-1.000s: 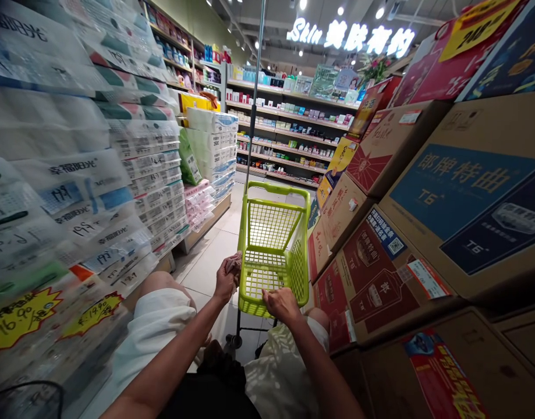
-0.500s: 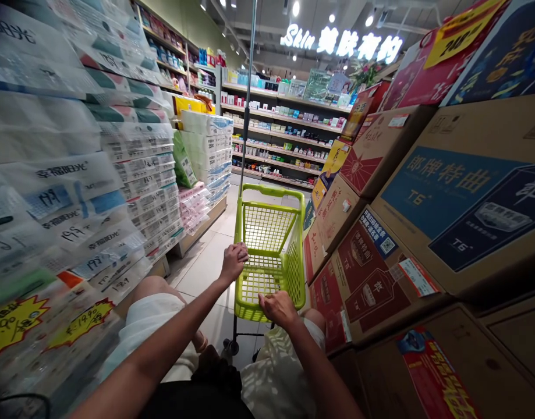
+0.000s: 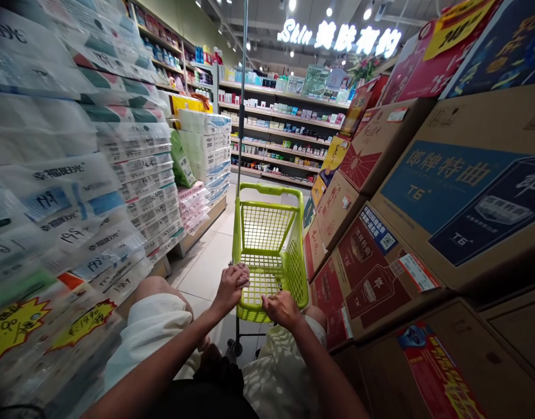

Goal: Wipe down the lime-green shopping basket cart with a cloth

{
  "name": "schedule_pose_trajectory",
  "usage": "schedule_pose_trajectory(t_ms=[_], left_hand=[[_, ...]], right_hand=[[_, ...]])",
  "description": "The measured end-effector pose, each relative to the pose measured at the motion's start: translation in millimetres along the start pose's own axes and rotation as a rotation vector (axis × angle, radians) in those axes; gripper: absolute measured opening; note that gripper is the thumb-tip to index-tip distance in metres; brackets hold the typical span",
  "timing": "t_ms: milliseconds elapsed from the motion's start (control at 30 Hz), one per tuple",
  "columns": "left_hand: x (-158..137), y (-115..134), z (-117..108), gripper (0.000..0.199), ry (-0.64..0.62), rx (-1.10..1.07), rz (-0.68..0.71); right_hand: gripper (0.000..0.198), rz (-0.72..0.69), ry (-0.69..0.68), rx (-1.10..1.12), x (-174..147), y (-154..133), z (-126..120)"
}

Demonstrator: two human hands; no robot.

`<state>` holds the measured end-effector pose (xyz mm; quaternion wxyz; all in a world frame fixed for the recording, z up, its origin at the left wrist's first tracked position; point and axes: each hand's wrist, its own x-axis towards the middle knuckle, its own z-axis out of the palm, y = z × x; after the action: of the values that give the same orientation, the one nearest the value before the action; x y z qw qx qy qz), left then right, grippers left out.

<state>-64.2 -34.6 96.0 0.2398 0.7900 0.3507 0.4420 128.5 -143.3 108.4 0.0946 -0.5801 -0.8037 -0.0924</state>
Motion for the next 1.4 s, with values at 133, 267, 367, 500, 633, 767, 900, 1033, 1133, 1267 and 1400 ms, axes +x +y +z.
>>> schedule_pose_trajectory(t_ms=[133, 267, 367, 500, 633, 767, 900, 1033, 1133, 1267, 1400], left_hand=[[77.7, -20.2, 3.2, 0.034, 0.095, -0.008, -0.066], [94.4, -29.0, 10.1, 0.037, 0.147, 0.009, -0.078], [80.9, -26.5, 15.3, 0.035, 0.163, 0.032, -0.107], [70.7, -20.8, 15.7, 0.033, 0.205, 0.052, -0.118], [75.9, -20.2, 9.7, 0.034, 0.195, 0.079, -0.122], [86.0, -21.3, 4.3, 0.039, 0.127, 0.140, -0.148], [79.4, -19.5, 5.4, 0.039, 0.173, 0.169, -0.144], [51.6, -14.1, 10.4, 0.024, 0.255, 0.100, -0.160], [33.5, -8.0, 14.1, 0.017, 0.275, 0.038, -0.199], [21.6, 0.2, 18.7, 0.020, 0.250, 0.018, -0.195], [29.2, -1.8, 15.9, 0.035, 0.260, 0.081, -0.135]], right_hand=[[0.055, -0.028, 0.003, -0.027, 1.9, 1.2, 0.7], [0.054, 0.014, -0.042, -0.029, 1.1, 0.4, -5.3], [0.054, 0.115, -0.059, -0.009, 1.7, -14.6, -13.8], [0.042, 0.172, 0.009, 0.080, 13.7, -56.5, -12.5], [0.035, 0.107, 0.101, 0.035, 32.1, -82.8, 4.7], [0.021, 0.071, 0.174, 0.013, 41.5, -75.1, 14.6], [0.019, 0.092, 0.160, 0.033, 36.1, -65.8, 11.6], [0.032, 0.245, 0.053, 0.068, 22.2, -67.6, -0.2], [0.047, 0.375, -0.104, 0.084, 22.8, -68.5, -13.9], [0.041, 0.540, -0.275, 0.116, 45.2, -66.5, -30.8], [0.034, 0.624, -0.325, 0.188, 59.0, -70.5, -34.9]])
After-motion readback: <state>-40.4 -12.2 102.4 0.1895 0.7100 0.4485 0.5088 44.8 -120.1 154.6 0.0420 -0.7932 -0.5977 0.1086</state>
